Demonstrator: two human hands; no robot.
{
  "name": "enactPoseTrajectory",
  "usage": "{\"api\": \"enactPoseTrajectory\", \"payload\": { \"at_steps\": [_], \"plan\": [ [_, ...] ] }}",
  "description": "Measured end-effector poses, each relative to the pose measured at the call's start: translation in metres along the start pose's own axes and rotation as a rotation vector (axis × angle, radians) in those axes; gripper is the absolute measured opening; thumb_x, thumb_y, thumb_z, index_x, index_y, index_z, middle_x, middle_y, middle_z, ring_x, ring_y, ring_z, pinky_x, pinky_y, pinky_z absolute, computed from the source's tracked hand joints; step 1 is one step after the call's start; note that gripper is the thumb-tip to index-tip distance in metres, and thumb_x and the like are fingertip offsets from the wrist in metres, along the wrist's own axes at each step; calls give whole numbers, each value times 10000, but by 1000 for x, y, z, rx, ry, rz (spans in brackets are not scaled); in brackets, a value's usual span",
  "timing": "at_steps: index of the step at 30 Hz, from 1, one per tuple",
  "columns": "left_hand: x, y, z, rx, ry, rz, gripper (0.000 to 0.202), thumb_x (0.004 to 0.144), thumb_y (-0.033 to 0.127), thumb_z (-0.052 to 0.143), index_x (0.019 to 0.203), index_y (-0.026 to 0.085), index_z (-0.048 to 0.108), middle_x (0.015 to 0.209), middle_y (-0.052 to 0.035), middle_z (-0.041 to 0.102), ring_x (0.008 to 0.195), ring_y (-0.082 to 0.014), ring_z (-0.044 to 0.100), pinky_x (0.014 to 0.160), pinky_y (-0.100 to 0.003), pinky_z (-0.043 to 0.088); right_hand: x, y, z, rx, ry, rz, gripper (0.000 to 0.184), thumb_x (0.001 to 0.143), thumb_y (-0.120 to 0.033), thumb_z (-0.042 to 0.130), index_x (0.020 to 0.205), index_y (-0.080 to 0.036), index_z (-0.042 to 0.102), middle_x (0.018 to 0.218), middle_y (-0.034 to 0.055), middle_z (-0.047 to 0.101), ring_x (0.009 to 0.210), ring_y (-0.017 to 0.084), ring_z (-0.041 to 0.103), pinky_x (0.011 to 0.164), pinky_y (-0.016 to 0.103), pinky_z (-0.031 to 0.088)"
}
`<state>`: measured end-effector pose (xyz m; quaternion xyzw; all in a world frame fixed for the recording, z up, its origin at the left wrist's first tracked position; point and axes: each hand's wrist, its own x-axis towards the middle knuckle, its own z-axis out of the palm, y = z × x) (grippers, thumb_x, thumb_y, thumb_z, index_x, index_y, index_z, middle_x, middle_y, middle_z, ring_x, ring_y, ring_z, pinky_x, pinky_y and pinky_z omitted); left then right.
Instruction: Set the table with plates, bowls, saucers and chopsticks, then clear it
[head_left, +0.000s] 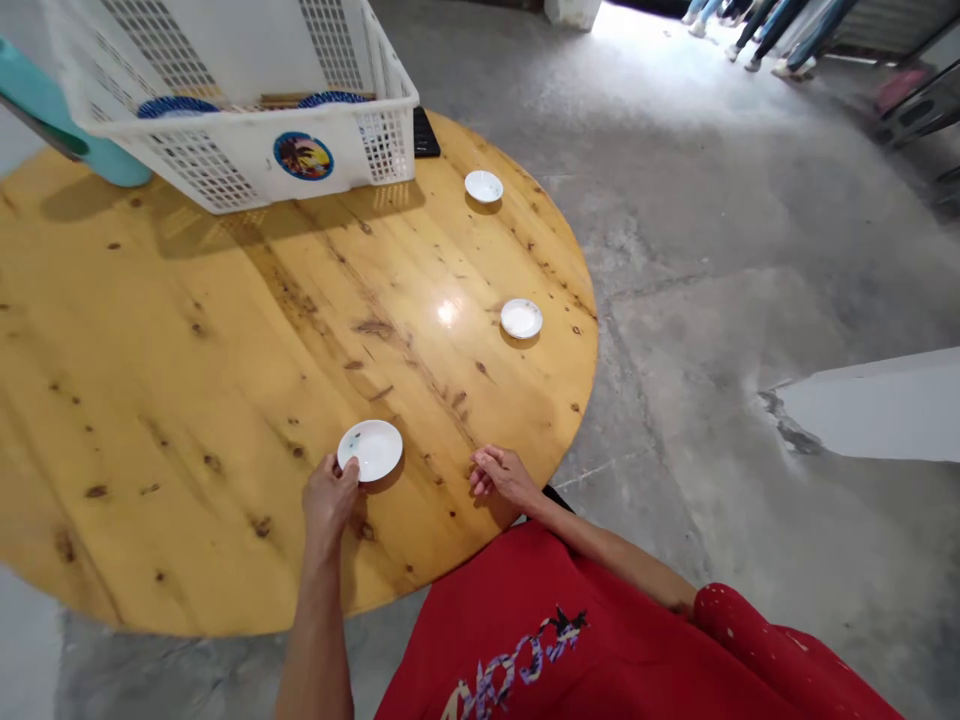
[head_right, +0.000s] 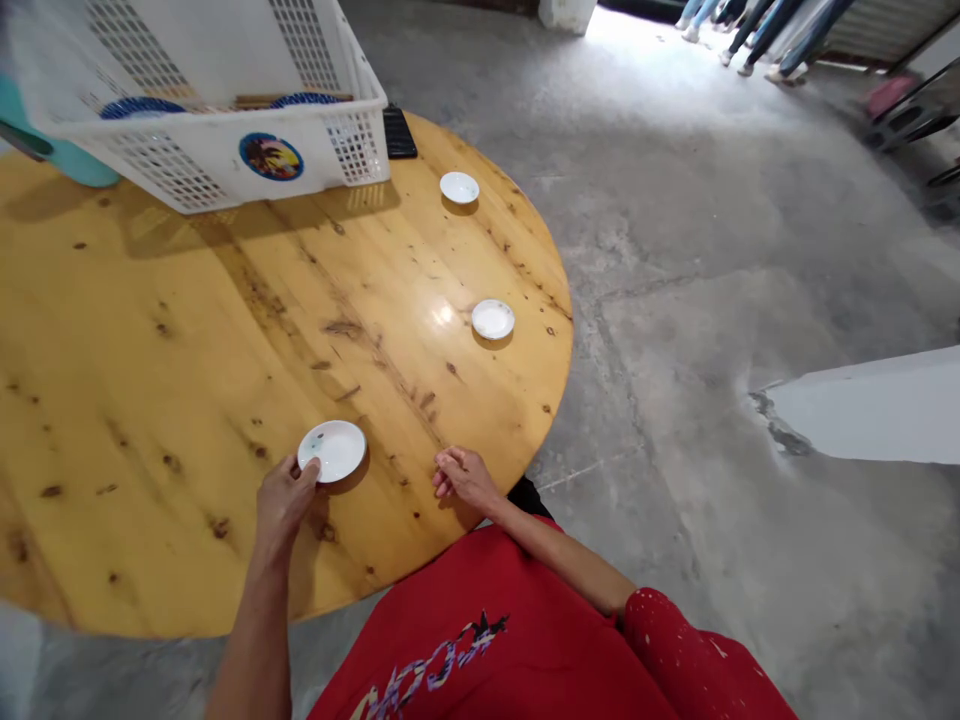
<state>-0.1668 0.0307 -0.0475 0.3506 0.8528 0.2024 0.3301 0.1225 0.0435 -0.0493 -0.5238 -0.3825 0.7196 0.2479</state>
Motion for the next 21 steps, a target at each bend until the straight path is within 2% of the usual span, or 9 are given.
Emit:
{"api": "enactPoseTrajectory", "payload": {
  "at_steps": [4,6,8,12,15,18,21],
  "plan": [
    [-20,17,30,-300,-13,-98,324,702,392,621,928,161,649,758,-56,688,589,-178,618,514,-264,511,5,-8,-27,0,-26,-37,424,814,-604,582,858,-183,560,670,-2,667,499,114,627,462,204,447],
    [-39,40,51,-328,-8,-97,318,682,395,647,896,160,654,721,-46,671,586,-170,608,508,-253,505,7,-14,-49,3,-25,-36,383,818,-568,587,842,-188,551,652,-14,654,487,112,619,457,203,442],
    [-63,71,77,-361,-15,-74,315,679,419,649,854,157,650,699,-36,648,589,-162,592,506,-246,500,7,-21,-78,5,-25,-25,343,823,-530,591,836,-190,549,637,-21,644,481,111,614,457,202,444],
    [-106,146,134,-566,-46,11,373,682,448,655,876,129,658,761,-40,647,611,-133,563,516,-221,478,3,-38,-151,-23,-9,-37,324,809,-502,604,881,-187,586,669,-8,666,507,118,623,475,213,467],
    [-122,195,173,-731,-83,12,385,638,437,707,848,119,654,728,-23,633,576,-103,534,513,-201,437,-7,-45,-217,-44,46,-78,383,777,-535,614,918,-180,612,687,8,679,534,129,635,487,221,470],
    [-130,233,200,-840,-123,-2,382,619,426,728,830,117,653,682,4,609,553,-89,517,528,-208,429,-24,-45,-280,-39,153,-71,441,732,-565,627,927,-169,624,683,24,680,538,138,637,491,231,470],
    [-136,262,216,-861,-154,9,390,624,417,738,851,111,657,672,10,616,542,-92,530,531,-218,423,-40,-41,-325,2,268,-33,457,689,-564,639,914,-166,622,689,41,682,540,147,636,491,243,475]
  ]
}}
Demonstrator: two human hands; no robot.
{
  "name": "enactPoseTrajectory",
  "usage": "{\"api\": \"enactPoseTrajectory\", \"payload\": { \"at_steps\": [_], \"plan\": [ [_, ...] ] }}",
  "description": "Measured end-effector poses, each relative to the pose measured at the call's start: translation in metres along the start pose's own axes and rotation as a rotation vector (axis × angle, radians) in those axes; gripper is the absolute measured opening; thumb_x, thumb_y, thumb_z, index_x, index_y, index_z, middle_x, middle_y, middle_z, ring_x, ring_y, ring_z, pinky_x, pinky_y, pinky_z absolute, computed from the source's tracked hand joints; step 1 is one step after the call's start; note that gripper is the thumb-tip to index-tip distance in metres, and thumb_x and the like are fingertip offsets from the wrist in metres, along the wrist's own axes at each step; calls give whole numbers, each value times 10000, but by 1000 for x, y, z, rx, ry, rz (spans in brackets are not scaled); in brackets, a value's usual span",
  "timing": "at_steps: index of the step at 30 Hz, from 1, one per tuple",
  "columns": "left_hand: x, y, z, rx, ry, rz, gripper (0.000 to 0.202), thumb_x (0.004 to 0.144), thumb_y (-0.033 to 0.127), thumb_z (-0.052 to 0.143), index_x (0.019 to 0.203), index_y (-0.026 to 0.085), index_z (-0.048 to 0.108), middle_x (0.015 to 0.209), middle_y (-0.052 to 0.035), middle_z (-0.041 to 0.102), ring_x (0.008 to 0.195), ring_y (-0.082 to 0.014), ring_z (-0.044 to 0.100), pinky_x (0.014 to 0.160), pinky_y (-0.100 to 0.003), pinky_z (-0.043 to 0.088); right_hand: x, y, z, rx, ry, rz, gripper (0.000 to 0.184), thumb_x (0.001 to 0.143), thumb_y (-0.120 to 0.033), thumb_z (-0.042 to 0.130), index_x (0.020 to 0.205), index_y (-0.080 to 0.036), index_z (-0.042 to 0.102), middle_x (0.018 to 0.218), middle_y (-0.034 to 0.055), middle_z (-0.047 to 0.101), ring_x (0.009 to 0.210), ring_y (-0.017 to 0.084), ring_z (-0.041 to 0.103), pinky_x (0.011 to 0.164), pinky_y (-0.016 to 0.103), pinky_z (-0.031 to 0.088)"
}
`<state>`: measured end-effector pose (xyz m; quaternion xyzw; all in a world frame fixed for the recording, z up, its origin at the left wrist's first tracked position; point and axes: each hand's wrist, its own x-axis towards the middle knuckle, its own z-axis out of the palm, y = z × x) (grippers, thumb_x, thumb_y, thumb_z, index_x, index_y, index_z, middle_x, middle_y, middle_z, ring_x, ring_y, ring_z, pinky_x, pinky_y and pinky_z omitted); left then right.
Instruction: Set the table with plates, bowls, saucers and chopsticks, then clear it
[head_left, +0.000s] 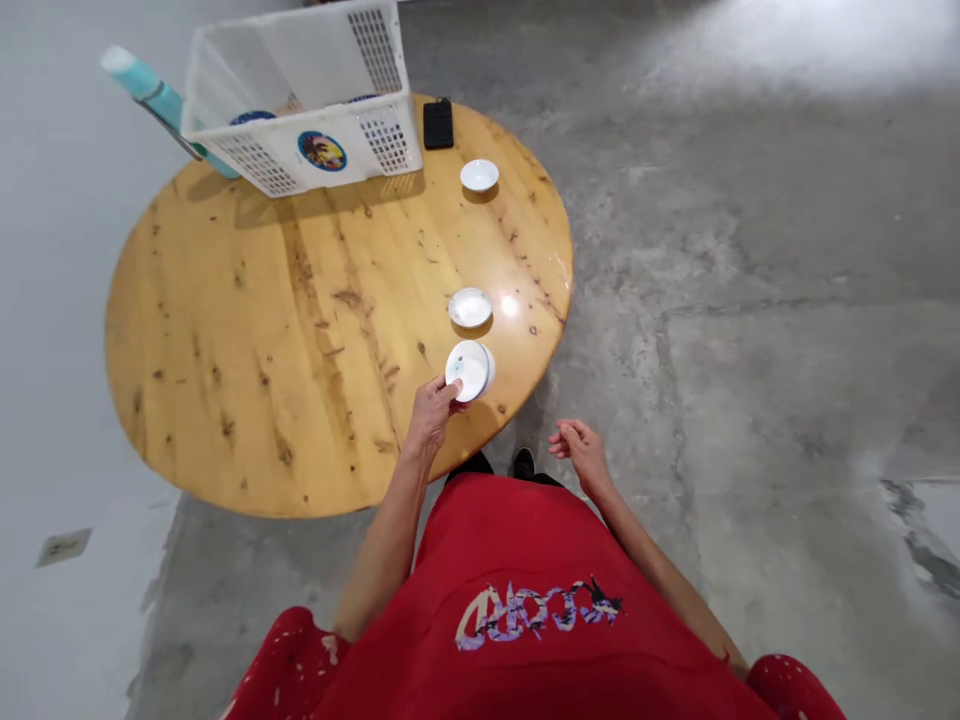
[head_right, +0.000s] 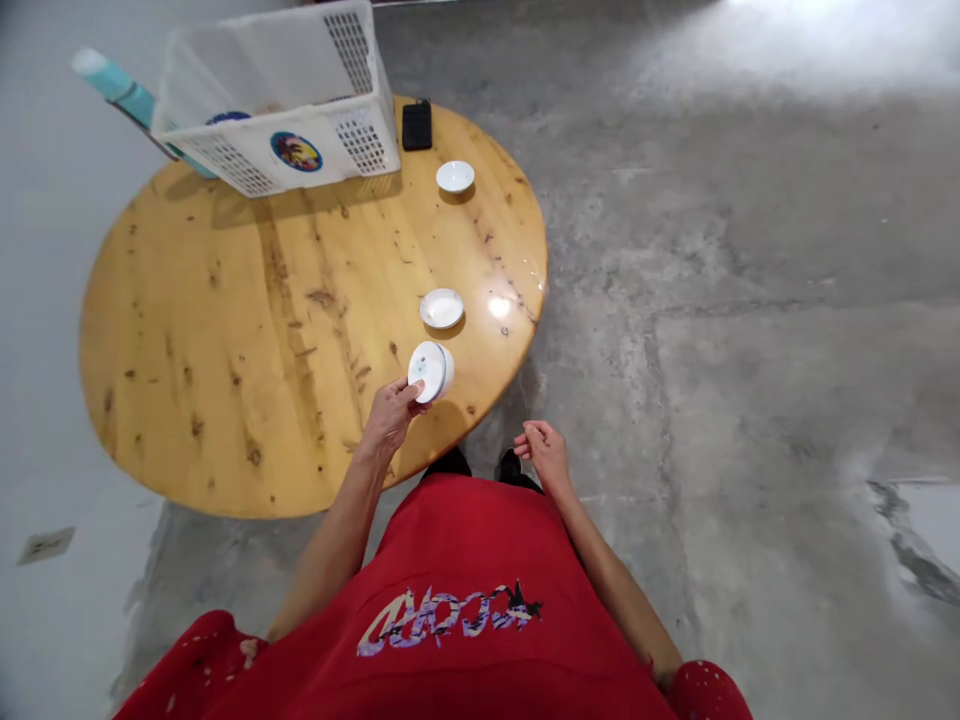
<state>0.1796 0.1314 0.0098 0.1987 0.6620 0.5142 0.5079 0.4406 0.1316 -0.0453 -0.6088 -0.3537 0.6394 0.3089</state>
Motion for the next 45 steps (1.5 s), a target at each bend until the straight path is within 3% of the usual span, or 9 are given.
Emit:
{"api": "enactPoseTrajectory", "payload": {
  "at_steps": [3,9,18,22,28,31,34,39,45],
  "plan": [
    [0,6,21,2,-40,-10,405,623,415,765,855,103,653,666,2,625,527,-97,549,519,-221,410,0,1,-21,45,46,20,460,682,-559,635,922,-166,617,703,47,683,546,151,640,489,246,471],
    [15,10,49,-134,-181,-122,377,577,361,826,787,110,640,663,-7,621,524,-68,532,498,-187,404,20,-17,-23,62,-34,-30,443,742,-564,625,958,-177,615,730,42,691,577,154,653,521,255,486],
    [72,19,88,-345,-170,-161,308,567,270,791,802,110,672,670,-12,625,549,-73,527,467,-170,396,100,-83,-26,-72,-123,-50,447,747,-565,651,965,-175,623,738,42,694,588,150,650,538,256,495],
    [86,21,85,-294,-36,-127,360,636,384,794,855,116,698,684,1,607,547,-76,487,472,-190,365,159,-124,1,-220,-280,-71,435,783,-579,626,970,-186,614,741,35,692,595,157,657,570,275,523],
    [80,23,67,-140,270,-144,354,700,440,741,849,126,674,680,6,584,593,-112,510,512,-210,405,253,-161,82,-651,-506,-306,355,893,-474,530,1073,-186,630,810,51,710,676,189,678,673,316,537],
    [75,32,63,-16,396,-128,312,743,430,683,829,133,644,716,-7,597,636,-129,536,517,-210,433,275,-166,121,-867,-589,-443,352,916,-436,521,1113,-175,652,828,73,715,764,224,682,757,345,521],
    [73,43,64,57,475,-127,279,776,415,643,828,141,619,748,-15,612,657,-135,557,521,-205,445,276,-164,147,-1016,-639,-527,337,920,-421,520,1087,-169,669,841,91,717,811,248,672,805,362,496],
    [79,47,68,74,579,-151,247,785,402,601,824,158,584,745,-24,613,677,-157,586,520,-217,479,278,-164,161,-1161,-653,-644,291,915,-315,443,1002,-161,675,841,109,706,804,254,645,781,345,474],
    [104,37,81,92,675,-198,255,761,405,605,848,166,584,811,-45,663,696,-171,627,541,-233,520,330,-200,154,-1007,-538,-547,250,885,-312,436,865,-182,649,715,67,654,706,218,624,663,288,472]
  ]
}}
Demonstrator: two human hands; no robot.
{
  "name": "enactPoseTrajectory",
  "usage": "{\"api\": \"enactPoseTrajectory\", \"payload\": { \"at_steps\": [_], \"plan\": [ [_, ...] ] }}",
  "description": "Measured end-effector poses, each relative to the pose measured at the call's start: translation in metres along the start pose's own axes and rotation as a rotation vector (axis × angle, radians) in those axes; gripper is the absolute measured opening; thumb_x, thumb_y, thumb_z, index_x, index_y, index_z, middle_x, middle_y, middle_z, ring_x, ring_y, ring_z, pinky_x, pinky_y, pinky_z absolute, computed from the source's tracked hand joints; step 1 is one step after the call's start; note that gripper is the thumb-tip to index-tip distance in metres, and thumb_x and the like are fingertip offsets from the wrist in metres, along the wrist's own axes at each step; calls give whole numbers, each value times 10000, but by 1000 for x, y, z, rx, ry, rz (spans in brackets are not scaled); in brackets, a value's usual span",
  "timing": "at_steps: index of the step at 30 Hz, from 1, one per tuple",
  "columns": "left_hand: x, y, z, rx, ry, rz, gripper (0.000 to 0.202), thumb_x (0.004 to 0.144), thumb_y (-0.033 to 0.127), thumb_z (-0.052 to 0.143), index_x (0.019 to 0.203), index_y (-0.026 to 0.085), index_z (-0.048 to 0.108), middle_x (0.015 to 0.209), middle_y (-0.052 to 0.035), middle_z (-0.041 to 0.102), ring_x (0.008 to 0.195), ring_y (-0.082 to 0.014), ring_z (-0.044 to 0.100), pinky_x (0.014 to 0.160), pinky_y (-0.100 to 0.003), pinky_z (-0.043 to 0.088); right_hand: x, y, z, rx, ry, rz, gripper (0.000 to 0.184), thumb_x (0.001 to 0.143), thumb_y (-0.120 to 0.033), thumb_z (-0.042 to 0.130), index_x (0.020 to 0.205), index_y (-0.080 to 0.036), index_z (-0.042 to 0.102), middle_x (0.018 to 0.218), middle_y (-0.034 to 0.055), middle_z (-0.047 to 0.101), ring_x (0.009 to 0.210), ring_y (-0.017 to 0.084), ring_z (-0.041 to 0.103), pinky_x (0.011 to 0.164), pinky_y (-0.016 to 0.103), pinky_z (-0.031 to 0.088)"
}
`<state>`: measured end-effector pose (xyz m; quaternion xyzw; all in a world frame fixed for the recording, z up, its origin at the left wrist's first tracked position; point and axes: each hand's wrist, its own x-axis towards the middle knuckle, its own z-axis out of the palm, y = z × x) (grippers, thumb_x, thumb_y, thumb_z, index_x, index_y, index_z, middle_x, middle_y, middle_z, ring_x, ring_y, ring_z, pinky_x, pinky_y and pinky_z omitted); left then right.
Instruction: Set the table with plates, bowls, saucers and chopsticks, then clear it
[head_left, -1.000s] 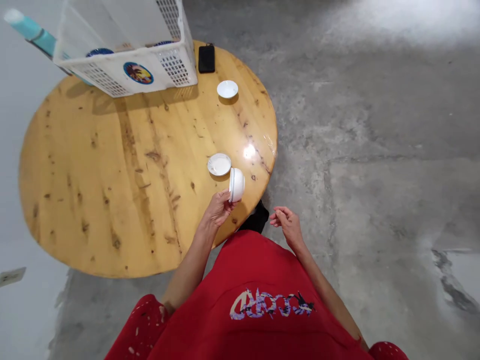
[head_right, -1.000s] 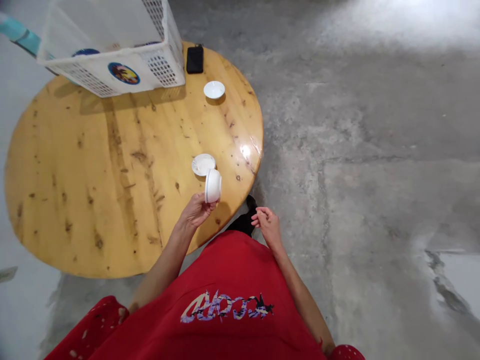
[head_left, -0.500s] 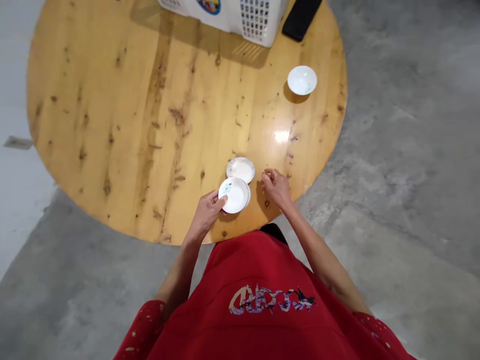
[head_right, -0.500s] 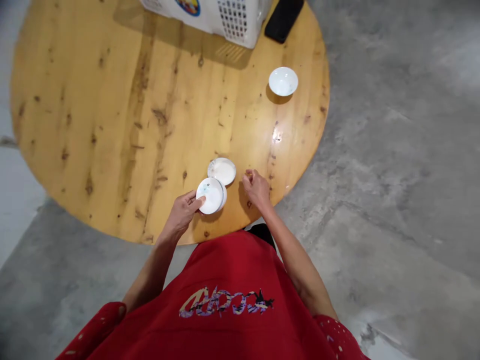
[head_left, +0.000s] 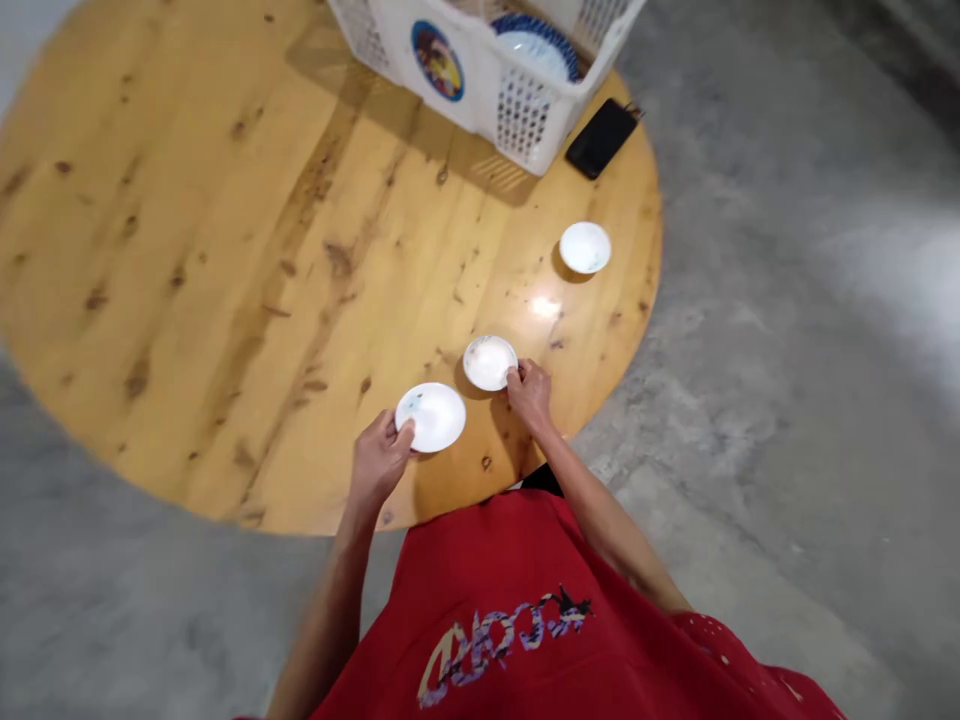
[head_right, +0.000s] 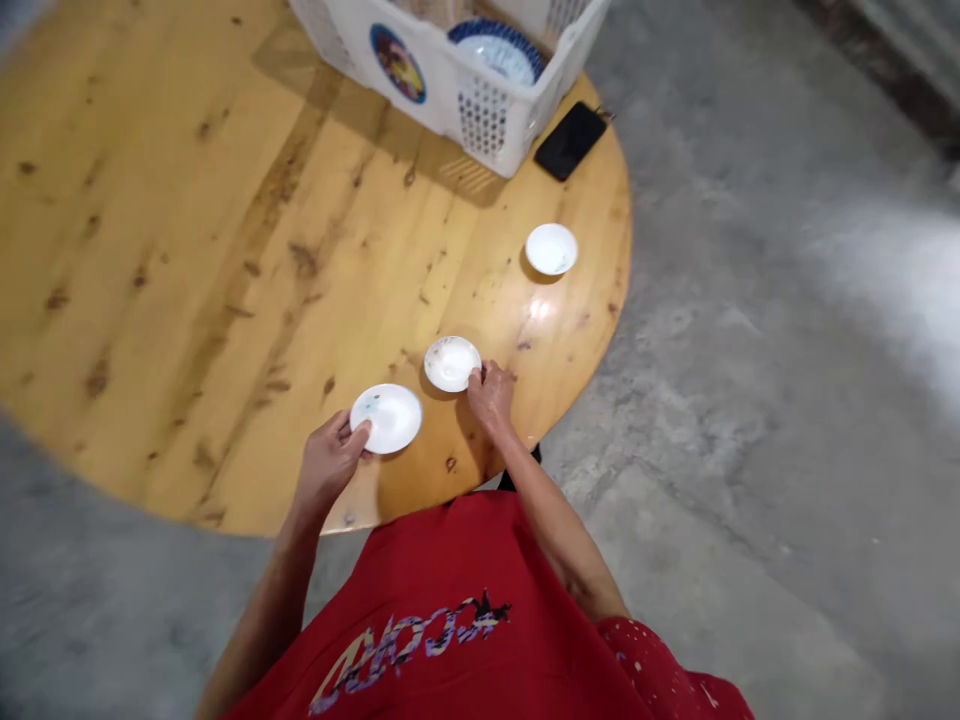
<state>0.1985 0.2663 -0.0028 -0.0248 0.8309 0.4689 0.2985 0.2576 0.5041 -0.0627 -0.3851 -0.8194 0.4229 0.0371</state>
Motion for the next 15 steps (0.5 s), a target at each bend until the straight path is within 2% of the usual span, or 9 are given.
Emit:
{"api": "enactPoseTrajectory", "payload": {
  "at_steps": [4,8,12,15],
  "plan": [
    [16,13,42,-28,35,-33,286,760,426,602,873,163,601,866,-63,698,698,-174,640,544,-236,527,31,13,-46,86,23,23,247,883,-327,446,896,-177,642,681,32,629,627,188,613,607,264,452],
    [36,35,92,-34,49,-30,322,785,447,569,920,159,618,895,-76,711,700,-189,652,546,-256,527,50,12,-85,117,37,-39,273,892,-367,445,903,-173,638,636,2,595,577,165,572,586,254,429],
    [62,56,136,46,73,15,310,825,437,548,943,165,638,871,-73,708,738,-202,660,606,-275,523,61,5,-110,126,-28,-125,295,911,-376,430,933,-175,644,649,-3,596,592,154,562,605,250,424],
    [79,69,162,97,88,29,285,853,422,539,941,173,644,856,-69,705,788,-208,659,657,-280,511,73,5,-120,30,-96,-169,302,917,-360,430,978,-169,656,686,9,631,607,155,569,622,254,422]
  ]
}}
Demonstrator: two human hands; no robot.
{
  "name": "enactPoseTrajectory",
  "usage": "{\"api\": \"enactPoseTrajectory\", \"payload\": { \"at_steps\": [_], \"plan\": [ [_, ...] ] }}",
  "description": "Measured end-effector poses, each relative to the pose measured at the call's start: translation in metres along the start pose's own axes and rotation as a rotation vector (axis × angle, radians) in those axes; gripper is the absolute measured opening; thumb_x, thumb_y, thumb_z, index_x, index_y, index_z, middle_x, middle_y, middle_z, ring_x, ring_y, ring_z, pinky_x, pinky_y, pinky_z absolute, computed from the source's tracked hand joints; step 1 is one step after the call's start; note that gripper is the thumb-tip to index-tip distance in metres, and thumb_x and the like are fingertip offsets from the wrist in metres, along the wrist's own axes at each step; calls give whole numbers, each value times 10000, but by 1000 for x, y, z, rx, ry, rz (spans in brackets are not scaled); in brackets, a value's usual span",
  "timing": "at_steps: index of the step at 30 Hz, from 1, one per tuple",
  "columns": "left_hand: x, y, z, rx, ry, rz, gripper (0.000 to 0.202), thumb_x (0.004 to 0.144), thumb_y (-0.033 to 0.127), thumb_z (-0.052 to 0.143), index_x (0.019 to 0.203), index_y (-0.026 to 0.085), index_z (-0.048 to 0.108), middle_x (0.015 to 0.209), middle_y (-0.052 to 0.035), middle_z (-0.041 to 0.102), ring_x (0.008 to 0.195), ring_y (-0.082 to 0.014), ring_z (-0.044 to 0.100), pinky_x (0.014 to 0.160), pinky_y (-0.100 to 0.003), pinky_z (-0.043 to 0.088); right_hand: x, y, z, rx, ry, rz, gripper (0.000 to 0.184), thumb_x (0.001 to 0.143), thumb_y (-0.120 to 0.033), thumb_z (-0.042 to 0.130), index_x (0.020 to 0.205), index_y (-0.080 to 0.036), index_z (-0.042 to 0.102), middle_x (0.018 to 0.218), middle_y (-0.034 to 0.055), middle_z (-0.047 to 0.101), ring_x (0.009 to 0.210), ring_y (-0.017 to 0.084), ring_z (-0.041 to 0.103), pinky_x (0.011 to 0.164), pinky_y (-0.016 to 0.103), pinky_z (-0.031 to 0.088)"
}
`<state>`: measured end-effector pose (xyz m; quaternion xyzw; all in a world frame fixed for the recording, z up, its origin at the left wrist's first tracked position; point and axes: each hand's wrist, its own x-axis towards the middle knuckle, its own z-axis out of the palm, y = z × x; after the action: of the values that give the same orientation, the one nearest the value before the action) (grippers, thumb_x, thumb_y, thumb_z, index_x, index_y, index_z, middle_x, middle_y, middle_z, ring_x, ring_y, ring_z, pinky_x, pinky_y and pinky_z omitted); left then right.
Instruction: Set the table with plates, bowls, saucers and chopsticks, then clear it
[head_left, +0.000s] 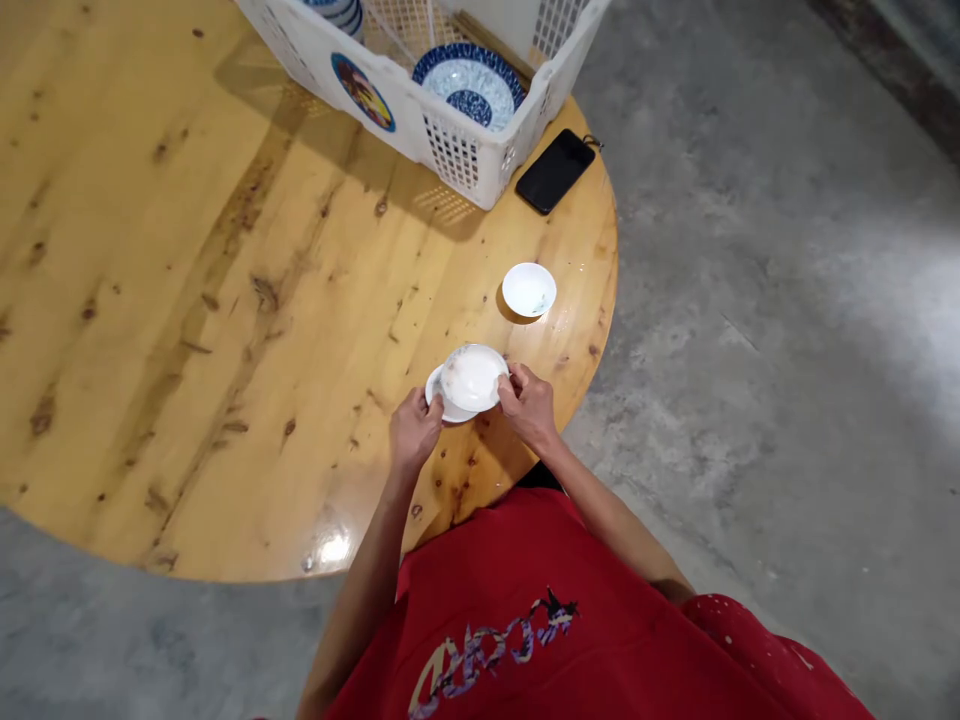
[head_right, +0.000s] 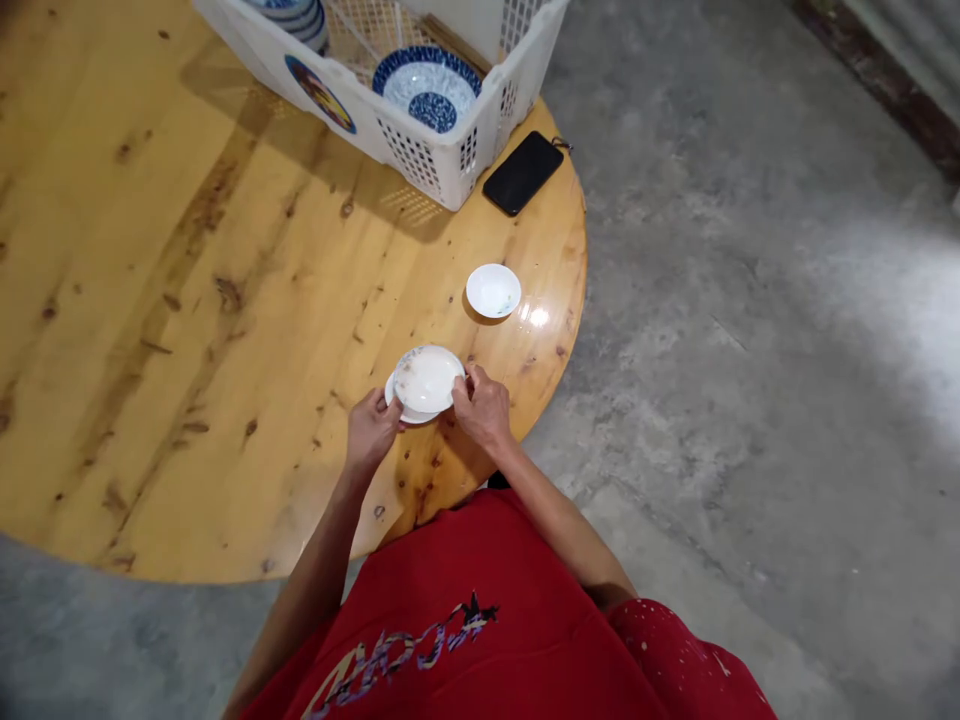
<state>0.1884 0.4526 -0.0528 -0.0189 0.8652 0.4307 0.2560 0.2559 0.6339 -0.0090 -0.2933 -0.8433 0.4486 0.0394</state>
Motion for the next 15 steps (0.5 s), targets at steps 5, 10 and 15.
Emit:
{"api": "enactPoseTrajectory", "payload": {
  "at_steps": [5,10,15],
  "plan": [
    [14,16,28,-26,-7,-17,252,879,410,536,943,186,630,821,-48,693,773,-195,654,665,-271,492,22,14,-11,-198,-63,-10,320,917,-325,446,1044,-145,678,763,50,697,652,176,605,659,269,427],
    [13,21,35,-119,4,-37,250,868,414,555,952,189,622,801,-34,685,739,-184,655,653,-260,498,38,19,-17,-345,-161,-22,376,954,-326,407,1134,-118,664,832,86,729,737,211,661,689,281,438],
    [3,27,24,-269,-71,-30,292,902,429,460,887,180,611,782,-28,665,719,-166,656,671,-263,537,41,12,-15,-497,-281,-99,403,991,-328,382,1247,-126,619,964,107,752,858,247,697,723,286,441]
  ]
}}
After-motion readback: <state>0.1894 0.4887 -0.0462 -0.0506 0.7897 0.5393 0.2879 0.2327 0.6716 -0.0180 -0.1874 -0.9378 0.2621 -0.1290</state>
